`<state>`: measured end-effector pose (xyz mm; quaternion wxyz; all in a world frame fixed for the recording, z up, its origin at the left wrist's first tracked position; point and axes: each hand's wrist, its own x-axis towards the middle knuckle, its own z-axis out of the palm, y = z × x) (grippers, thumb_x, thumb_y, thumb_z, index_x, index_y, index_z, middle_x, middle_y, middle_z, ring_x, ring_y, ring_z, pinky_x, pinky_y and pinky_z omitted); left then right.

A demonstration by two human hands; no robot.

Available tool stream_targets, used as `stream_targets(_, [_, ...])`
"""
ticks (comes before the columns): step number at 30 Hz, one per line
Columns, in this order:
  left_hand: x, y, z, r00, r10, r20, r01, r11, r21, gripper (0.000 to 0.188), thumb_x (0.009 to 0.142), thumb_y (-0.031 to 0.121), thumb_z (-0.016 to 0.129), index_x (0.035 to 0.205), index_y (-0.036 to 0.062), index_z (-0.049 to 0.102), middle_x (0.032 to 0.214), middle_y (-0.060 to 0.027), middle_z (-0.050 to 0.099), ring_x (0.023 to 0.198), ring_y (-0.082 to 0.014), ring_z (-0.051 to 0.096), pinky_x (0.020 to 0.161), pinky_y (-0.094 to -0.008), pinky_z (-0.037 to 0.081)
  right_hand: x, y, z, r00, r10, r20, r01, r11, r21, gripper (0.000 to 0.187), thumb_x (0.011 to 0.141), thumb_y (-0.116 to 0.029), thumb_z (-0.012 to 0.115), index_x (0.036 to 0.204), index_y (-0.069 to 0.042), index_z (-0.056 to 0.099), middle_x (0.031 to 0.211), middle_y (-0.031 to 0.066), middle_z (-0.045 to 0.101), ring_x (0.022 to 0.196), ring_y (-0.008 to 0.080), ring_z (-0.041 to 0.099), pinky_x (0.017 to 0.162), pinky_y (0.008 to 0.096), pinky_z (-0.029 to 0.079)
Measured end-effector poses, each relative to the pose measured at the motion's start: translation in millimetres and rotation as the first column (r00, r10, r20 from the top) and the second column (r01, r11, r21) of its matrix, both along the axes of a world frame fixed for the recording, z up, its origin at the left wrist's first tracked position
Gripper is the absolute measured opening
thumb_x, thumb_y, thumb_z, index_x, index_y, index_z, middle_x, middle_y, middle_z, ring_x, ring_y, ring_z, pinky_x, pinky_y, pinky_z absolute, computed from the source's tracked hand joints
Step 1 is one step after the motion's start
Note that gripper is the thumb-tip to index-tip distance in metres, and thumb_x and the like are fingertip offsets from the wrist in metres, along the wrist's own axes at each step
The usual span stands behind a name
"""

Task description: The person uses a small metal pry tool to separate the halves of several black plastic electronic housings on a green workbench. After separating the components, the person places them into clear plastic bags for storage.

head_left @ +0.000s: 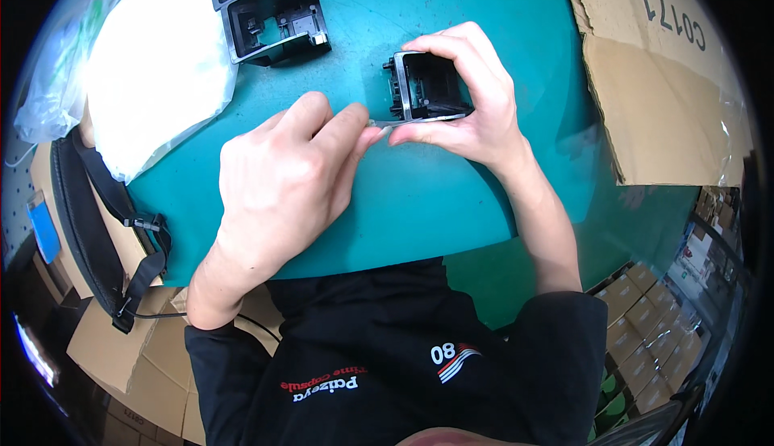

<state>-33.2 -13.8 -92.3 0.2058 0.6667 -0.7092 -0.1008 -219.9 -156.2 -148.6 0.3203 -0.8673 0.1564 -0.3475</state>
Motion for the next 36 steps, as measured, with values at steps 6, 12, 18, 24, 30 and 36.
stream_targets(6, [1,-8,-1,0.999,0.015,0.049,-0.014,0.999,-0.031,0.017,0.093,0.027,0.074,0.085,0.0141,0.066,0.072,-0.0053,0.049,0.058,-0.0245,0.061,0.048,-0.0376,0.045,-2,0,-1,1.000,-0.004,-0.015,0.003,0.999,-0.036,0.076,0.059,-0.034,0.100,0.118,-0.001,0.066,0.103,0.0115,0.066,0.093,0.0260,0.064,0.081,0.0348,0.055])
stream_targets(12, [4,-12,-1,0.999,0.037,0.035,-0.036,0.999,-0.030,0.018,0.094,0.028,0.072,0.085,0.0136,0.068,0.072,-0.0058,0.049,0.058,-0.0261,0.061,0.049,-0.0385,0.047,-5,2,-8,0.998,-0.065,-0.012,0.066,0.996,0.063,0.083,0.055,-0.038,0.103,0.117,-0.001,0.061,0.107,0.0126,0.064,0.093,0.0266,0.066,0.080,0.0347,0.057])
stream_targets(18, [8,-22,-3,0.996,0.079,0.041,-0.077,0.995,-0.059,0.019,0.095,0.028,0.072,0.085,0.0119,0.069,0.071,-0.0063,0.051,0.058,-0.0271,0.063,0.051,-0.0383,0.048,-5,2,-9,0.998,-0.064,0.012,0.063,0.996,0.070,0.080,0.055,-0.038,0.103,0.113,-0.001,0.061,0.105,0.0130,0.064,0.094,0.0276,0.067,0.081,0.0347,0.057])
stream_targets(24, [8,-28,-6,0.993,0.100,0.056,-0.096,0.992,-0.076,0.019,0.096,0.027,0.071,0.085,0.0113,0.069,0.071,-0.0063,0.052,0.061,-0.0267,0.064,0.052,-0.0379,0.049,-5,-1,-10,0.999,-0.052,0.005,0.052,0.997,0.057,0.080,0.055,-0.038,0.103,0.112,0.000,0.061,0.104,0.0133,0.064,0.093,0.0278,0.067,0.081,0.0351,0.057])
stream_targets(30, [8,-24,-6,0.993,0.107,0.044,-0.105,0.993,-0.056,0.016,0.096,0.025,0.071,0.091,0.0106,0.071,0.074,-0.0070,0.056,0.061,-0.0277,0.063,0.053,-0.0386,0.049,-5,1,-10,0.998,-0.059,0.019,0.057,0.996,0.073,0.079,0.056,-0.038,0.102,0.111,0.000,0.061,0.103,0.0136,0.064,0.091,0.0280,0.066,0.080,0.0352,0.057])
stream_targets(36, [9,-25,-20,0.978,0.175,0.112,-0.155,0.973,-0.171,0.017,0.096,0.027,0.071,0.088,0.0111,0.068,0.073,-0.0066,0.054,0.060,-0.0266,0.063,0.053,-0.0381,0.049,-4,2,-8,0.998,-0.065,0.006,0.064,0.997,0.046,0.081,0.057,-0.038,0.102,0.115,0.000,0.061,0.102,0.0134,0.064,0.092,0.0286,0.066,0.080,0.0359,0.056])
